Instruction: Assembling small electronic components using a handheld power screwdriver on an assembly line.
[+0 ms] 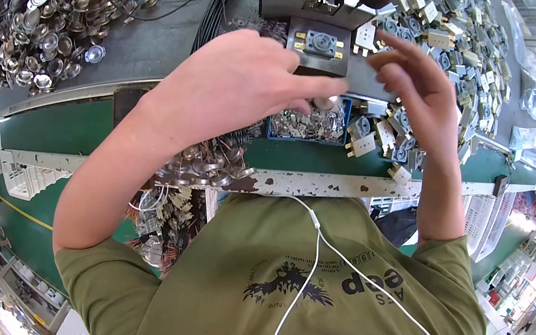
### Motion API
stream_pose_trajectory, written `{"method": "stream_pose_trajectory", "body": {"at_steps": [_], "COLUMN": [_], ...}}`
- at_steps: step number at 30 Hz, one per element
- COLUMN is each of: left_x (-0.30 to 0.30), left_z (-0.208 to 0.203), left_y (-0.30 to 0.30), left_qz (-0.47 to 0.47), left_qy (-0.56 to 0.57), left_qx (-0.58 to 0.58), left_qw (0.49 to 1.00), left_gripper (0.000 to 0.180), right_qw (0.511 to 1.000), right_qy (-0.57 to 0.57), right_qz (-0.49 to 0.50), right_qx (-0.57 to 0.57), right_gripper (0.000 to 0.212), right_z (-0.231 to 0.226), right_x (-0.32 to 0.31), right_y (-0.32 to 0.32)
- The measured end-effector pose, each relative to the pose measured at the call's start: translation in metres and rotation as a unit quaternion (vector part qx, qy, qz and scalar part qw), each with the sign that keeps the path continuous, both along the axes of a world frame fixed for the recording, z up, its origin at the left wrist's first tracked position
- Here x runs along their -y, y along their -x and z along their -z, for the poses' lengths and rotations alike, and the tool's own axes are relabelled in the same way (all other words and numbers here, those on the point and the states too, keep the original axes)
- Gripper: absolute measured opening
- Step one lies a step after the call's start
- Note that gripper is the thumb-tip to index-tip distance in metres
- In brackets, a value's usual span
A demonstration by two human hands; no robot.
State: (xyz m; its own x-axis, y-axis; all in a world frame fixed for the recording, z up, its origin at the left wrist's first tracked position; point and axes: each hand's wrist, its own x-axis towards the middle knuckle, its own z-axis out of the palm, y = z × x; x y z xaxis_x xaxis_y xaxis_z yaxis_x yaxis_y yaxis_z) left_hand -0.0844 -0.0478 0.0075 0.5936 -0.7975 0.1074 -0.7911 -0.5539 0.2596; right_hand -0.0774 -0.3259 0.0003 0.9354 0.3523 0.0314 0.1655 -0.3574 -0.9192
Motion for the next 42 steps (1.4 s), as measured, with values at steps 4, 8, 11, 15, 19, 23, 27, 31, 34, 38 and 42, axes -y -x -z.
{"method": "stream_pose_trajectory", "body": {"at_steps": [4, 8, 11, 15, 19, 23, 27, 31, 34, 38, 42], "left_x": [0.000, 0.012, 0.016, 0.012, 0.012, 0.010, 0.014, 0.011, 0.011, 0.013, 0.013], "left_z": [0.010, 0.007, 0.015, 0.013, 0.016, 0.024, 0.028, 0.027, 0.029, 0.029, 0.026], "left_y": [-0.014, -0.038, -0.046, -0.054, -0.060, -0.053, -0.046, -0.045, -0.045, -0.043, -0.043], "left_qz": [-0.049, -0.120, -0.185, -0.170, -0.137, -0.155, -0.148, -0.146, -0.141, -0.141, -0.136], "left_qy": [0.126, 0.103, -0.017, -0.043, -0.037, -0.022, -0.012, -0.024, -0.019, -0.027, -0.032], "left_qx": [-0.059, -0.071, -0.150, -0.180, -0.158, -0.139, -0.078, -0.068, -0.055, -0.068, -0.065], "left_qw": [0.989, 0.985, 0.971, 0.968, 0.977, 0.978, 0.986, 0.987, 0.988, 0.987, 0.988], "left_gripper": [0.035, 0.034, 0.036, 0.037, 0.036, 0.036, 0.033, 0.033, 0.032, 0.033, 0.032], "right_qw": [0.996, 0.987, 0.974, 0.896, 0.889, 0.954, 0.890, 0.886, 0.880, 0.870, 0.885], "right_qy": [-0.050, -0.074, -0.033, -0.117, -0.237, -0.107, -0.167, -0.217, -0.254, -0.304, -0.304], "right_qz": [0.049, 0.053, 0.046, 0.151, 0.063, 0.117, 0.101, 0.114, 0.125, 0.136, 0.187], "right_qx": [0.060, 0.136, 0.218, 0.402, 0.385, 0.253, 0.411, 0.393, 0.381, 0.364, 0.299], "right_gripper": [0.040, 0.045, 0.046, 0.049, 0.050, 0.031, 0.027, 0.024, 0.022, 0.019, 0.016], "right_z": [-0.005, -0.007, -0.021, -0.056, -0.059, -0.088, -0.078, -0.081, -0.086, -0.091, -0.078], "right_x": [-0.001, -0.001, -0.002, -0.019, -0.036, -0.077, -0.070, -0.081, -0.089, -0.099, -0.107], "right_y": [-0.003, -0.010, -0.018, -0.035, -0.086, -0.079, -0.089, -0.087, -0.081, -0.074, -0.067]}}
